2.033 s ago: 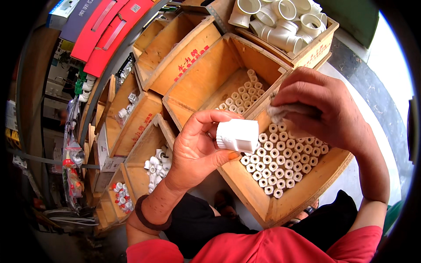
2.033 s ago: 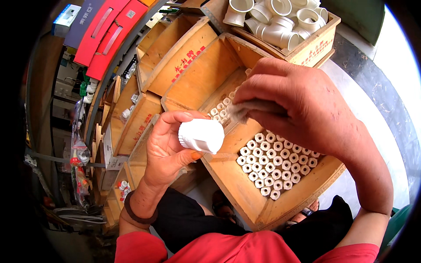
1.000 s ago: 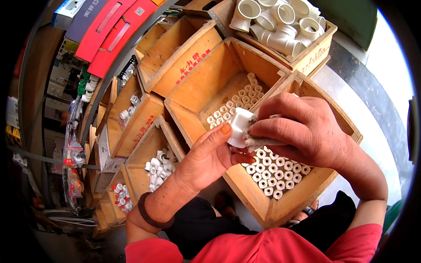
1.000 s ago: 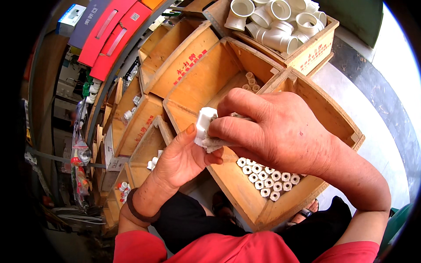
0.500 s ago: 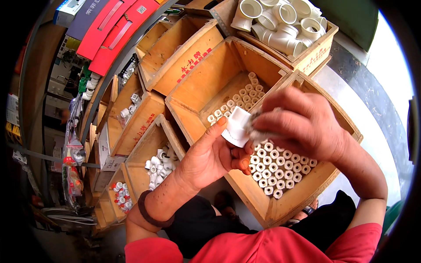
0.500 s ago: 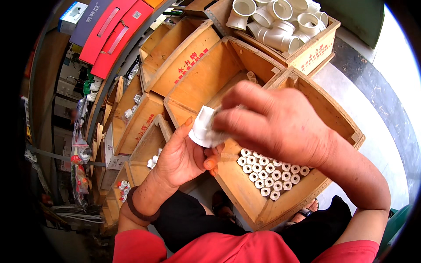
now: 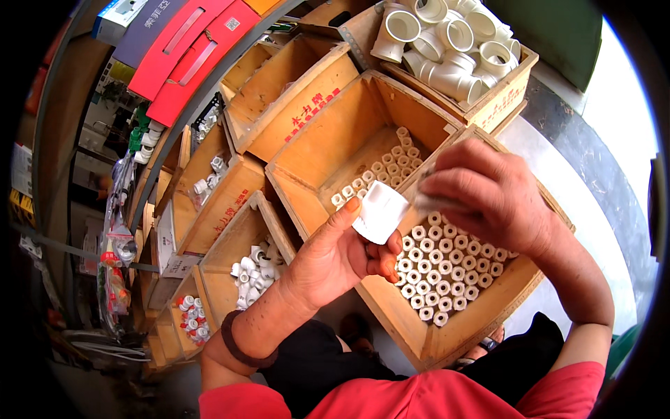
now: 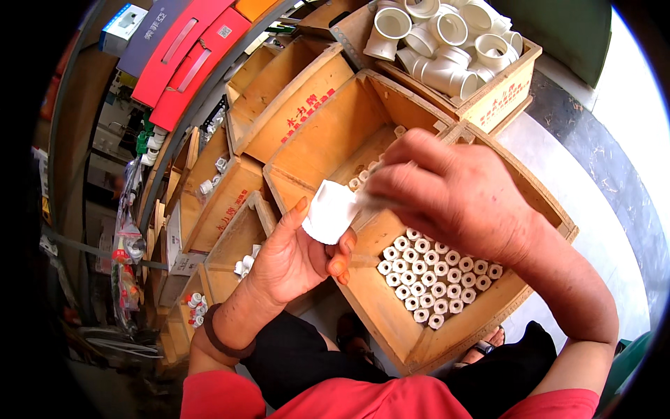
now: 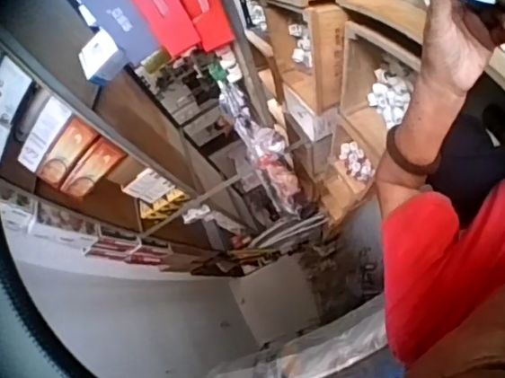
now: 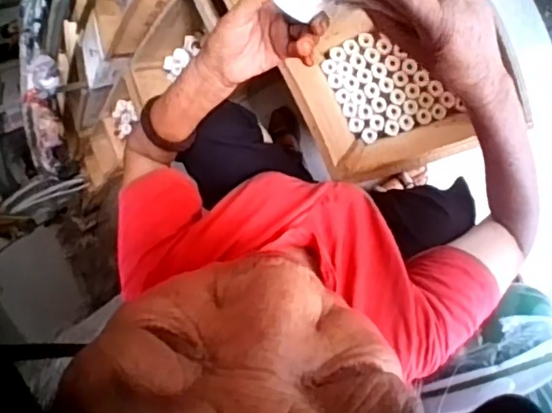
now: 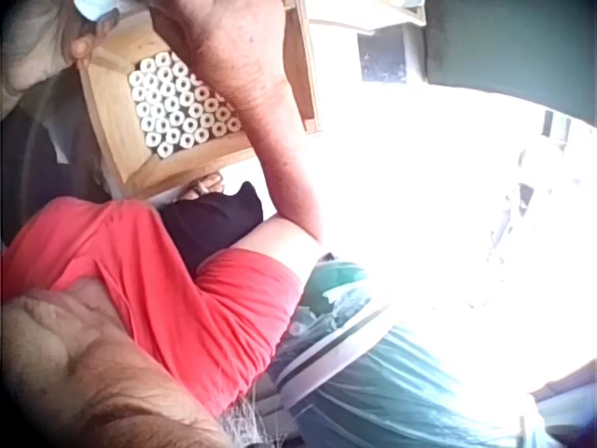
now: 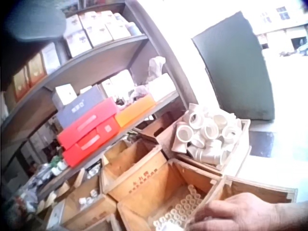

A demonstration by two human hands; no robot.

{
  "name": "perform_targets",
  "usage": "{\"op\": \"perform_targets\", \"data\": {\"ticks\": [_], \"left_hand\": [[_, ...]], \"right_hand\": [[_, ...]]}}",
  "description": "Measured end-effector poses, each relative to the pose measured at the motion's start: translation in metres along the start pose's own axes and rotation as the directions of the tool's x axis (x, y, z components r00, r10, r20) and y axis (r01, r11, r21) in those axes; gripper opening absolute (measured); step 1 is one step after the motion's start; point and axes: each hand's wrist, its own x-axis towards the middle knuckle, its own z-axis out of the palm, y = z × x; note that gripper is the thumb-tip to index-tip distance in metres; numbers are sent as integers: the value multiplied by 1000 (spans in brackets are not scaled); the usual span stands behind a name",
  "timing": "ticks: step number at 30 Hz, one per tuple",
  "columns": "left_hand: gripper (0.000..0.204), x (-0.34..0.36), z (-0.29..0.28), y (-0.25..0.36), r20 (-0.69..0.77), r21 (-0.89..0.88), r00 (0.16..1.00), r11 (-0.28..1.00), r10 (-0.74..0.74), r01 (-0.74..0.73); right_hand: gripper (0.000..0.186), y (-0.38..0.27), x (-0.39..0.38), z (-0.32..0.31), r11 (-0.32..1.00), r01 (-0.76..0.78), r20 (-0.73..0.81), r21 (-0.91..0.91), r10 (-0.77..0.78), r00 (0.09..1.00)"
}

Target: The person repeatedly picks white plastic pipe fittings from a wooden crate and wipes them with a cloth. They handle each fitting individually, rubbing the exterior and interior surfaces, then place the cleaned items back into the crate.

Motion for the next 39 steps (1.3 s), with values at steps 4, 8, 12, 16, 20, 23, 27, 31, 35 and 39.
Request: {"op": "perform_targets", "data": {"ticks": [4, 8, 12, 16, 20, 23, 27, 31, 35, 39], "left_hand": [[46, 0, -1, -1, -75, 147, 996, 988, 55, -43], [38, 3, 8, -6, -138, 271, 980, 957, 140, -99], [37, 3, 9, -7, -146, 313, 978, 945, 148, -96], [49, -1, 1, -1, -115, 413, 982, 906, 152, -91], [52, -3, 9, -1, -121, 535, 962, 832, 244, -144], [51, -1, 10, -5, -95, 600, 940, 773, 327, -208], [51, 1, 12, -6, -29, 625, 931, 733, 364, -267], [51, -3, 12, -5, 15, 684, 914, 662, 406, -306], [51, -5, 10, -6, 93, 754, 894, 556, 437, -350], [53, -6, 10, -8, 120, 796, 877, 483, 465, -365]], "right_hand": [[34, 1, 3, -5, 997, -25, -68, 72, 30, 997], [33, -17, 8, -1, 995, 6, 26, 95, -8, 1000], [31, -16, 4, 4, 999, -4, 127, 33, 0, 992], [37, 5, 0, -4, 996, -55, 38, -65, 57, 998], [36, 5, 1, -7, 993, -109, -12, 47, 110, 994], [36, -14, 10, -8, 990, -77, 20, 118, 75, 997], [38, -24, 10, -4, 987, -74, 158, 145, 51, 986], [39, -4, 4, -10, 983, -124, 126, 132, 108, 986], [37, 3, 3, -11, 992, -88, 38, 95, 85, 996], [35, -19, 10, -9, 977, -101, 143, 189, 74, 987]]}}
